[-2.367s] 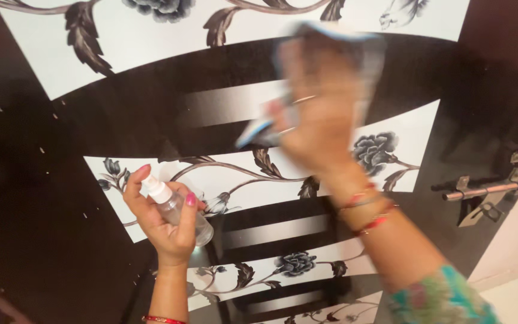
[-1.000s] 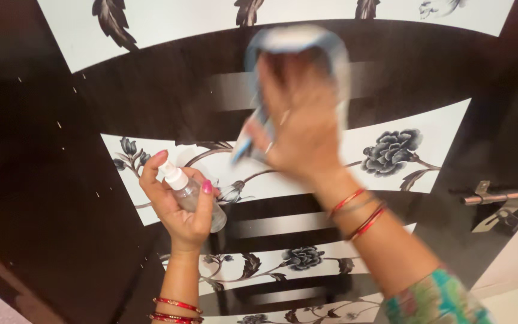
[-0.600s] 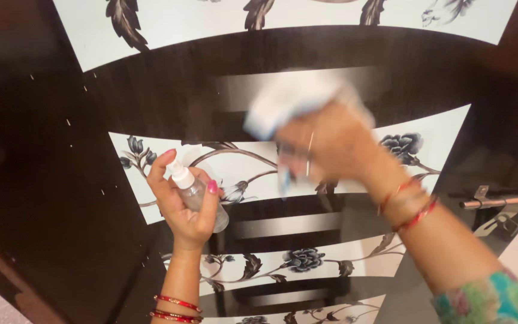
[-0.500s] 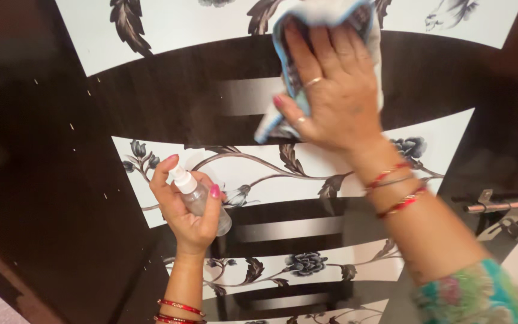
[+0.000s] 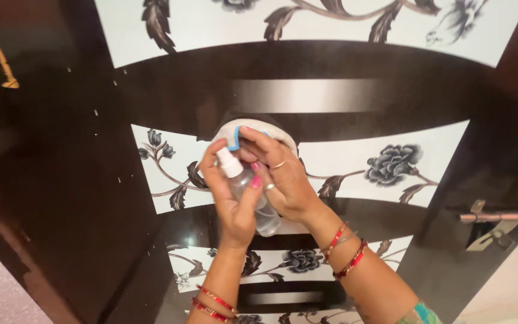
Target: The person sprays a liquid from a small bottle onto a dark brown door with white floral panels and wipes the surface with a blue and white cloth. The person repeatedly sprays and wipes the same areas in a circular motion.
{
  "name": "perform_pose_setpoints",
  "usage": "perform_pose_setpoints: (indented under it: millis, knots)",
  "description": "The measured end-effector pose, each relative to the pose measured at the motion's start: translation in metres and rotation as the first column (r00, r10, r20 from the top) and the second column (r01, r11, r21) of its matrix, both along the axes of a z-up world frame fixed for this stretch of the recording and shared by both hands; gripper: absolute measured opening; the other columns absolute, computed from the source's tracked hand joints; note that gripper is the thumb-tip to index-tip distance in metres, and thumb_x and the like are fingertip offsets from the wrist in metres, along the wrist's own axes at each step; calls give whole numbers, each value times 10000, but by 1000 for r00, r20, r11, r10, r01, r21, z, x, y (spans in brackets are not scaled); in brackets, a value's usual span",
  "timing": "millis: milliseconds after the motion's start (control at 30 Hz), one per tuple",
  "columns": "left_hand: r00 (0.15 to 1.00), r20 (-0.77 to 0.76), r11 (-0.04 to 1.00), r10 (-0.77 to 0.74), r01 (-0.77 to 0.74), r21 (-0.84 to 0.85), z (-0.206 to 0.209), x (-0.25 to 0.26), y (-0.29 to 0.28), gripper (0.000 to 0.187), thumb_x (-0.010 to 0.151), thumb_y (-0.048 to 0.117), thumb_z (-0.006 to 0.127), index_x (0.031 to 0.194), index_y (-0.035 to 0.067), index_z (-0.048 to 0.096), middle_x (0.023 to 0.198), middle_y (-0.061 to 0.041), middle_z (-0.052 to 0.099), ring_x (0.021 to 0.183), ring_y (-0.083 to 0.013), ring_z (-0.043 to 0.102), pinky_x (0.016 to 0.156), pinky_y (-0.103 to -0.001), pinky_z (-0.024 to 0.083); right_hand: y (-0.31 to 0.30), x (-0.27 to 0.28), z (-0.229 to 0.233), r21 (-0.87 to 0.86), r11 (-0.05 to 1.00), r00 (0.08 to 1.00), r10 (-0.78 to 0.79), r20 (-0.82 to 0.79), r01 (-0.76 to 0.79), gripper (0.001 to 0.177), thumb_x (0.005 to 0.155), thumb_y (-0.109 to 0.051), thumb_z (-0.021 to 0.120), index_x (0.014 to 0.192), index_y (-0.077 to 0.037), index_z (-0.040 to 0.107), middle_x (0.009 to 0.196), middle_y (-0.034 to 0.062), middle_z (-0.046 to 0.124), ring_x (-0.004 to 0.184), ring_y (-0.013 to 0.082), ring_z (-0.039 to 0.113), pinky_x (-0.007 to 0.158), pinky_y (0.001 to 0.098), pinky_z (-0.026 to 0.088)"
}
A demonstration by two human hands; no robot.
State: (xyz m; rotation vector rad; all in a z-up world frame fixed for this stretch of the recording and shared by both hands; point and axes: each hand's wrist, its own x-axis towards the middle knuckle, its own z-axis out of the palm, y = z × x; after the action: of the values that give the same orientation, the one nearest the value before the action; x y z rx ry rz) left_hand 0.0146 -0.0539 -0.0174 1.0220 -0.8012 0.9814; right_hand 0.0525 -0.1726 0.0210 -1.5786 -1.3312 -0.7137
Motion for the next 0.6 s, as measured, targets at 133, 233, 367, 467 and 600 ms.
perform_pose_setpoints:
  millis: [133,233,367,467,600]
  knots:
    - [992,4,992,127,-127,-18,1,6,-8,674,921,64,622,1524,49,321,1404,-120,433,1294,-211,457,1182,-357,370,-14,-18,-7,47,963,930,268,-250,-265,554,1027,16,435,1573,9,341,1593,176,460,1550,272,426,1277,395,323]
    - [981,9,980,195,-195,28,1,9,-11,691,890,120,624,1512,50,333,1422,-133,418,1326,-240,443,1202,-377,345,-22,-31,-15,-17,985,952,160,-261,-170,561,1056,4,429,1605,21,318,1613,187,472,1522,275,451,1258,389,318]
    - [889,66,864,454,-457,212,-1,9,-13,623,904,221,622,1471,45,433,1447,-182,434,1339,-339,412,1209,-429,302,-32,-40,-29,73,950,885,310,-349,-304,703,976,36,524,1620,14,242,1651,181,347,1527,272,365,1258,401,272]
    - [775,172,695,608,-624,357,-1,8,-12,643,922,272,547,1522,53,467,1469,-188,470,1351,-385,405,1232,-482,251,-42,-43,-40,157,972,911,218,-351,-172,724,962,38,602,1608,15,275,1606,167,411,1478,256,435,1229,402,349]
    - [585,325,397,743,-777,489,16,10,-3,671,990,308,547,1606,75,419,1502,-181,496,1338,-377,436,1205,-486,291,-68,-38,-45,305,952,936,77,-344,34,814,890,25,704,1592,-1,292,1421,133,552,1313,217,582,1143,371,466]
